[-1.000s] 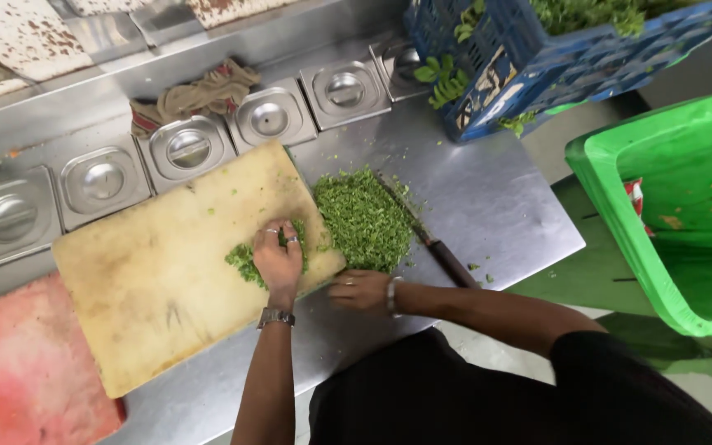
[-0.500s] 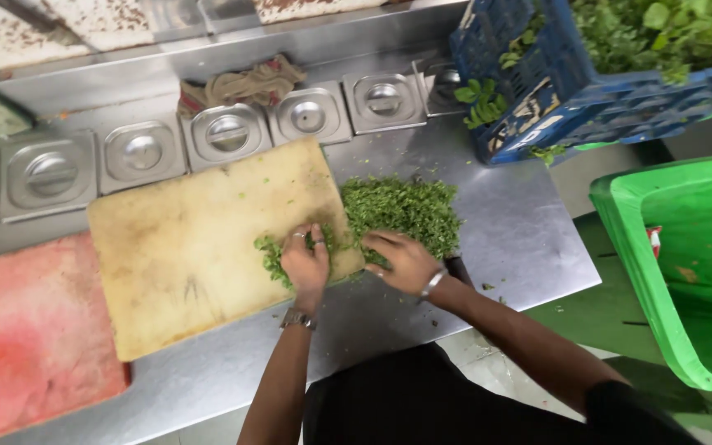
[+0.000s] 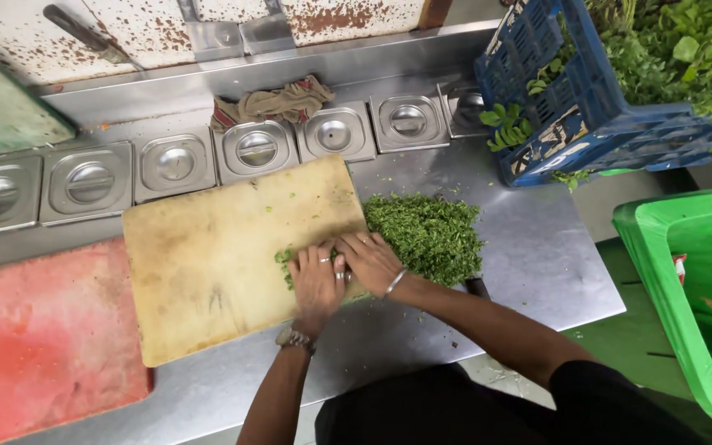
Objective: The person chops fresh green herbs with a knife on a cutting board set on a stainless steel prep counter, gathering the pile with their hand between cuts. They briefly lift a bundle of herbs, discard stems into a green waste bin beside the counter, and continue chopping the herbs into finer pieces.
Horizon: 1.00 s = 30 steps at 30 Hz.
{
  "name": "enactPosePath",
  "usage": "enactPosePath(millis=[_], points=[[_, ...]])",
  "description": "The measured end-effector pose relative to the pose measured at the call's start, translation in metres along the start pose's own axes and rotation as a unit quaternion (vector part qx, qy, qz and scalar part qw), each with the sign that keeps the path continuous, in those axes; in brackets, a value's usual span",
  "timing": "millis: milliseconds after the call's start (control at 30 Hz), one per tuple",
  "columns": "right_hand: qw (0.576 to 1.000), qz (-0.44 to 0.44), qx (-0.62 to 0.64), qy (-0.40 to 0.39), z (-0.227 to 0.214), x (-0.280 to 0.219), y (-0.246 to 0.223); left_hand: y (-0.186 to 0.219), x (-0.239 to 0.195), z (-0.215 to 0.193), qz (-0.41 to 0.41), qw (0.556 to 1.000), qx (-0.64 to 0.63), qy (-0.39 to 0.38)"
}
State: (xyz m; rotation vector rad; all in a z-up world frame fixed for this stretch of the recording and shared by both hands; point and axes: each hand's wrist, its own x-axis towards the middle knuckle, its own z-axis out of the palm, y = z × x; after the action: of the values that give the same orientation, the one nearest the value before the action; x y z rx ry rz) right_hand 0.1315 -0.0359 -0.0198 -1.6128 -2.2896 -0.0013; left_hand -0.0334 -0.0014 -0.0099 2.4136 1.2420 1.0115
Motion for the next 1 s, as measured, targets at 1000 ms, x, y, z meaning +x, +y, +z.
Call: enactPosePath(millis=[1000], points=[[0.83,0.489,0.268,0.029,-0.077,-0.189,-0.035,0.005,-0.009,0.02,0.019,0.992,-0.047,0.112]])
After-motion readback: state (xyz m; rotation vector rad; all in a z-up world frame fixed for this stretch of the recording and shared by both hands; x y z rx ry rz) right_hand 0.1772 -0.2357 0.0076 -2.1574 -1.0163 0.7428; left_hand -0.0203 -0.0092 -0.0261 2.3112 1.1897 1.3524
